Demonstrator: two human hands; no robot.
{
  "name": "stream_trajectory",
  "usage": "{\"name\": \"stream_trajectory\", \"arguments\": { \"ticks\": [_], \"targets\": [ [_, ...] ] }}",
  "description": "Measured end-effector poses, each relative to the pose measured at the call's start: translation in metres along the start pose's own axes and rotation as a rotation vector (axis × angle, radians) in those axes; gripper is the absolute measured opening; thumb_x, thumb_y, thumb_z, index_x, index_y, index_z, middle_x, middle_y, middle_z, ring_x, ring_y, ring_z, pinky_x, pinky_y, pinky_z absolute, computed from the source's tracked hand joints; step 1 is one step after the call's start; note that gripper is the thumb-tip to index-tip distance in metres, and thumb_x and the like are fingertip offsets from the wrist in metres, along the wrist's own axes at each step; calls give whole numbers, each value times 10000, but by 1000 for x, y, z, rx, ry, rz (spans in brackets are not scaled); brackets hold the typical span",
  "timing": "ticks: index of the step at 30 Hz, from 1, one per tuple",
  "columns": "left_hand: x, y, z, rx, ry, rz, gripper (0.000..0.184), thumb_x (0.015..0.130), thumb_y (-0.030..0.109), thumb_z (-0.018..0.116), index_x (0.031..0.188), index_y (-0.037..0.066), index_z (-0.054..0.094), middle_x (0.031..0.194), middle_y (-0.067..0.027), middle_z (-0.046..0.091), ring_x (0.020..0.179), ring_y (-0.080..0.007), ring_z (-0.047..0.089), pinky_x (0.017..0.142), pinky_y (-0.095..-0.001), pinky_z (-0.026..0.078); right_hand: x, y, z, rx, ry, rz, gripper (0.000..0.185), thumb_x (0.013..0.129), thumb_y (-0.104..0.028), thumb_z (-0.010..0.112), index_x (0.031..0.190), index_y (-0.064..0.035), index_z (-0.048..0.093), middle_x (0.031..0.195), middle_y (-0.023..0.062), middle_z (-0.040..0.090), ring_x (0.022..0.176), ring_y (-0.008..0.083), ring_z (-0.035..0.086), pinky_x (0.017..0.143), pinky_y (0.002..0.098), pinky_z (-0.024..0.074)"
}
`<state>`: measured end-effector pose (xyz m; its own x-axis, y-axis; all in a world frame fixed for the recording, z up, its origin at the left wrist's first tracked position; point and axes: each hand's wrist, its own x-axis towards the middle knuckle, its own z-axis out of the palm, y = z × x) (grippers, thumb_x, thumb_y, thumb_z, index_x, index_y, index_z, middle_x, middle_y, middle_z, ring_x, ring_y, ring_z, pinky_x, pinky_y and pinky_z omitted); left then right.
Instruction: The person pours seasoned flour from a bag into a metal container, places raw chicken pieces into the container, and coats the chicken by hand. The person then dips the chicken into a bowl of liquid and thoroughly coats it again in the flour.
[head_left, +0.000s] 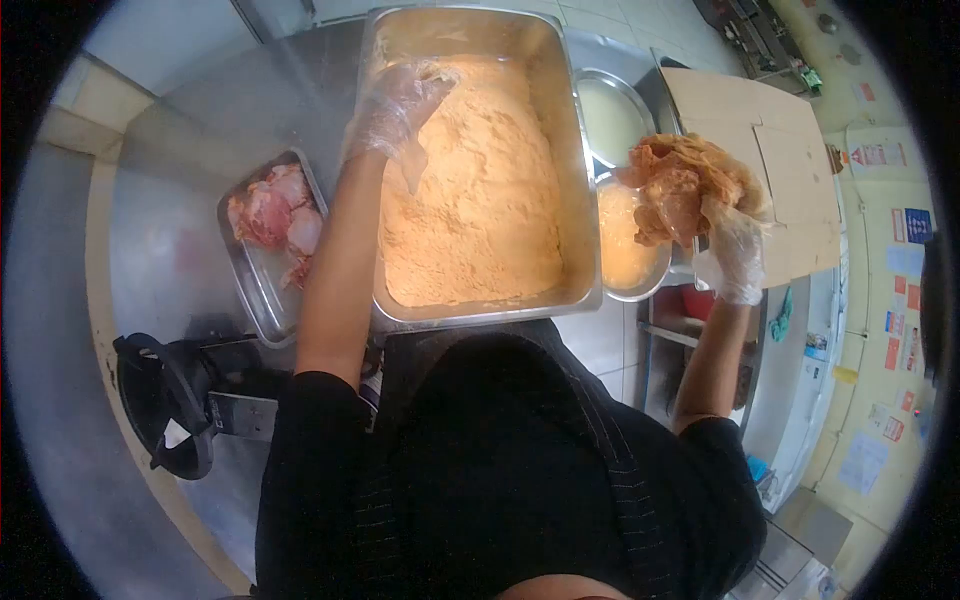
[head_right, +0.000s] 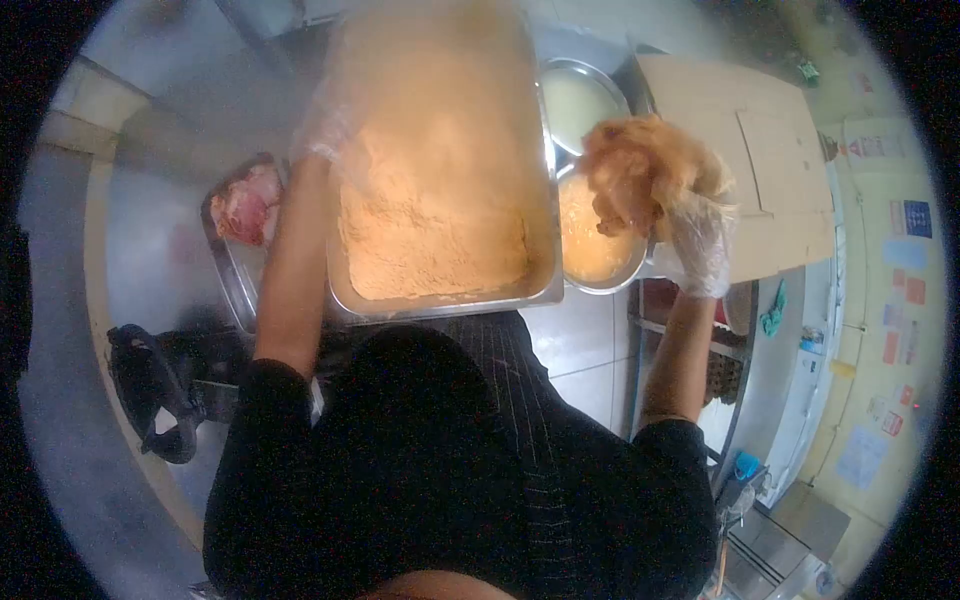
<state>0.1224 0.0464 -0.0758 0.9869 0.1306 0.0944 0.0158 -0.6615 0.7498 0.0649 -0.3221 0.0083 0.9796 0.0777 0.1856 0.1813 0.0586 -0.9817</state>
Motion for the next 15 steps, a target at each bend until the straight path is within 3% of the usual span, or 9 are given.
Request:
{"name": "stream_trajectory", "arguments": {
  "ticks": [5, 7, 8, 10, 12, 13, 14, 15],
  "targets": [
    [28, -22, -5, 127, 18, 113, 440, 803, 396, 601, 1033, 22, 626, 1000, -196, 632, 904, -320, 608, 789, -402, 467, 9, -31, 75, 162, -322, 111, 367, 706, -29, 650, 1066, -3, 580, 1061, 124, 592, 920, 200, 592, 766, 306, 514],
    [43, -45, -8, 741, -134, 712, 424, 802, 380, 575, 1022, 22, 628, 1001, -203, 628, 910, -331, 607, 800, -405, 469, 19, -21, 92, 12, -560, 273, 385, 710, -68, 667, 1080, -16, 573, 1072, 132, 577, 917, 219, 589, 769, 329, 514],
    [45, -41, -10, 753, -131, 719, 424, 802, 380, 575, 1022, 22, 628, 1001, -203, 628, 910, -331, 607, 800, -405, 469, 29, -2, 96, -138, -707, 374, 398, 715, -101, 677, 1090, -25, 568, 1081, 142, 566, 911, 239, 589, 775, 350, 514],
    [40, -31, -11, 350, -330, 220, 388, 794, 342, 542, 988, 20, 636, 991, -206, 627, 905, -342, 606, 803, -401, 470, 40, 91, 97, -555, -971, -7, 333, 779, -88, 567, 1103, -9, 558, 1035, 137, 592, 884, 264, 587, 794, 359, 486],
    [36, -14, -14, 418, -452, 136, 379, 792, 331, 524, 970, 16, 639, 981, -210, 628, 903, -346, 605, 803, -402, 470, 43, 93, 133, -758, -1063, -65, 385, 844, -337, 534, 1167, -128, 547, 900, 111, 651, 754, 216, 615, 685, 380, 498],
    [37, -9, -15, 474, -570, 45, 371, 791, 319, 506, 952, 13, 642, 970, -214, 628, 902, -349, 605, 803, -402, 469, 48, 112, 139, -753, -1058, -66, 385, 844, -337, 534, 1167, -128, 547, 900, 111, 651, 754, 216, 615, 685, 380, 498],
    [47, -20, -6, 478, -576, 44, 371, 791, 319, 506, 952, 13, 642, 970, -214, 628, 902, -349, 605, 803, -402, 469, 55, 146, 143, -798, -1127, -77, 357, 824, -247, 538, 1149, -101, 559, 924, 134, 640, 802, 238, 608, 738, 357, 489],
    [64, -43, 14, 571, -650, 166, 380, 786, 319, 508, 976, 15, 637, 984, -221, 623, 911, -348, 604, 805, -404, 467, 66, 167, 146, -841, -1200, -86, 339, 805, -157, 542, 1132, -74, 571, 947, 158, 630, 851, 259, 601, 792, 335, 481]
  ]
}}
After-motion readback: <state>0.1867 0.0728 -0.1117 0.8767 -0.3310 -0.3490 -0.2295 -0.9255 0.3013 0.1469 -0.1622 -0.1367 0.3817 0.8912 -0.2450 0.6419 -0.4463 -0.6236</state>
